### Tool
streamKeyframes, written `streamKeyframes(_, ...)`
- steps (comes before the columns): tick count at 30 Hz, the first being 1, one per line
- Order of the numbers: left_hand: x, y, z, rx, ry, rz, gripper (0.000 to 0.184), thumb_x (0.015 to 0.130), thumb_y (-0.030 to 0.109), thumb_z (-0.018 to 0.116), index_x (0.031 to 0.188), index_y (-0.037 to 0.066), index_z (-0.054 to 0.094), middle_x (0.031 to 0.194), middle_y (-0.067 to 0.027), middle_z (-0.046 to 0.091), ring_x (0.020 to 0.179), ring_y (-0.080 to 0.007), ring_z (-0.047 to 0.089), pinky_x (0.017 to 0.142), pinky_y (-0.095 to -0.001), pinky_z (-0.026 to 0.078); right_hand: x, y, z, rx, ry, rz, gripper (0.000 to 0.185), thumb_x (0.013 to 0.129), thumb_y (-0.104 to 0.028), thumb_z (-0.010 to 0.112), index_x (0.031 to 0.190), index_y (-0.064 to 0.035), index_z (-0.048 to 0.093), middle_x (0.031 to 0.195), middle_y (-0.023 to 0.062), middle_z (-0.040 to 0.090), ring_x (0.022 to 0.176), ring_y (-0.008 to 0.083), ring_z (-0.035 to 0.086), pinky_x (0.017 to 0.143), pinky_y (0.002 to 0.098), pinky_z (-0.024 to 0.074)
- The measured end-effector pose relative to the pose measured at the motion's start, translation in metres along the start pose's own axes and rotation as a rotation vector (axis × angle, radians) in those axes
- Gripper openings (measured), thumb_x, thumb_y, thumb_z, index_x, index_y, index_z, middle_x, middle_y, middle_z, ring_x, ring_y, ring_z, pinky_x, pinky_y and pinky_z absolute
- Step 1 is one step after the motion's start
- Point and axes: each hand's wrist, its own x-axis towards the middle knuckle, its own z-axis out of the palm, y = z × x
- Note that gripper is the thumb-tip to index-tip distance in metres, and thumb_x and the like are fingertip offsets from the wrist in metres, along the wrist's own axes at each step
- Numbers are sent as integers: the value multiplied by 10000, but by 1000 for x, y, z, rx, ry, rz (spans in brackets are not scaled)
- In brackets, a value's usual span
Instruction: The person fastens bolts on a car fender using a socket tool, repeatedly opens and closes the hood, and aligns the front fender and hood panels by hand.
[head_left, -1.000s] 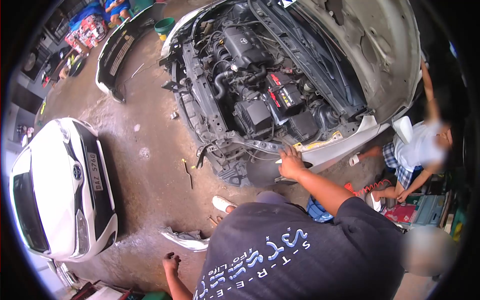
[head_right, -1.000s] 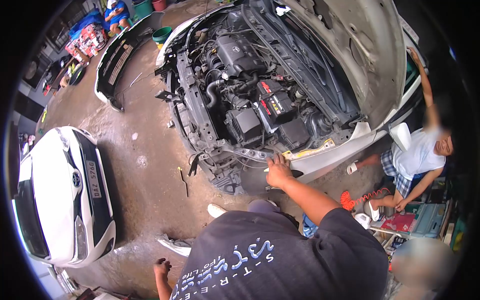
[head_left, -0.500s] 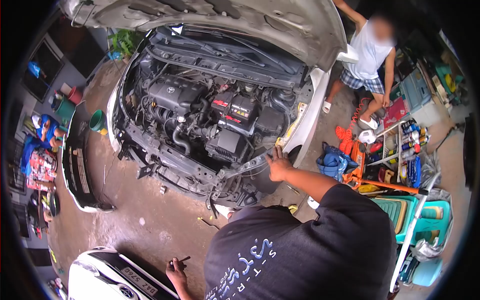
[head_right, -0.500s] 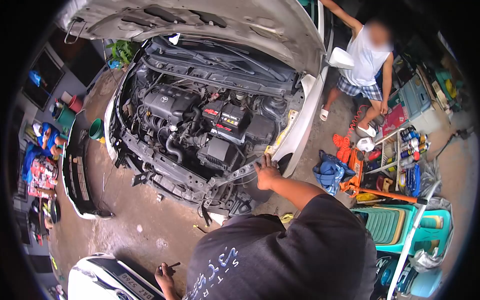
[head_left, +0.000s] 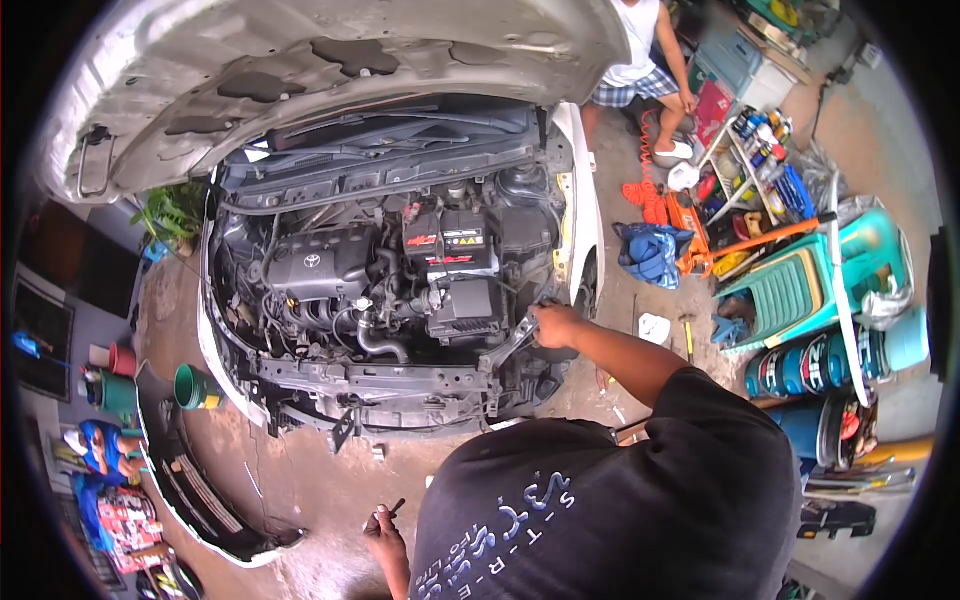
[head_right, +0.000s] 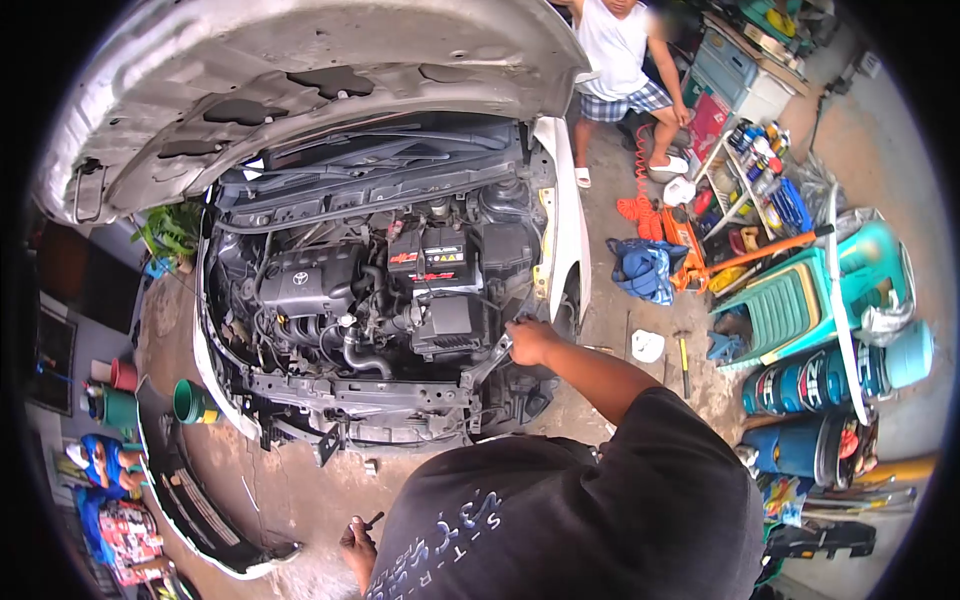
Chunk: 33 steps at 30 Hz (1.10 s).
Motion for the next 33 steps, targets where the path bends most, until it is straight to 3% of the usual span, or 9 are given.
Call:
streamKeyframes(6,108,65,-64,-255,-340,238,588,1090,532,600,892,3,763,663,-18,619,609,-92,522,604,-274,408,-90,-174,14,455,-97,-252,628,951,-372,739,1457,-52,550,1294,285,691,1215,454,667,1042,527,533)
streamKeyframes(10,139,137,-93,-318,-797,475,668,1092,592,545,955,-19,775,716,-49,675,674,-121,583,691,-294,459,-140,-306,3,507,243,-766,624,957,-365,742,1453,-43,542,1198,297,716,1123,474,691,980,539,541)
streamKeyframes(14,132,199,-104,-387,-1150,589,642,1071,584,590,994,-32,755,840,-92,732,739,-153,643,702,-302,497,-184,-366,-80,427,-66,-645,510,995,-325,696,1393,-27,584,1131,287,728,1094,481,692,945,546,537)
streamKeyframes(17,115,233,-107,-474,-1276,726,612,1056,517,653,1341,-25,661,887,-61,697,829,-156,640,785,-309,501,-209,-360,-133,510,-9,-522,328,1057,-244,597,1285,-16,655,1074,273,725,1075,468,693,936,543,533)
streamKeyframes(21,148,253,-123,-440,-1207,728,574,1022,153,762,1543,61,540,1038,0,676,913,-88,615,876,-262,506,-242,-319,-217,541,241,-421,260,1037,-147,627,1260,-41,712,1089,220,747,1029,383,736,922,467,560)
streamKeyframes(22,164,253,-129,-382,-1167,701,505,1032,160,751,1497,55,583,1019,11,687,912,-70,607,855,-253,513,-250,-311,-241,536,388,-438,234,1018,-145,662,1215,-34,722,1018,151,758,931,250,738,842,402,562)
streamKeyframes(24,188,256,-152,-295,-998,660,441,1030,165,756,1437,45,634,998,18,703,910,-59,605,832,-246,516,-272,-310,-303,482,548,-248,214,1025,-161,669,1191,-37,724,899,60,713,832,138,655,777,330,529)
streamKeyframes(26,221,255,-174,-253,-812,666,374,1032,185,754,1368,37,682,1032,-5,749,899,-68,628,839,-254,526,-266,-294,-338,466,910,-333,232,1061,-215,626,1168,-37,729,819,1,631,795,81,562,728,263,462)
streamKeyframes(33,341,274,-274,-299,-395,614,326,1028,172,741,1304,1,705,935,4,732,850,-88,640,806,-265,530,-228,-336,-486,440,1491,-648,429,1143,-336,474,1239,-10,735,784,-34,434,736,70,399,667,270,331)
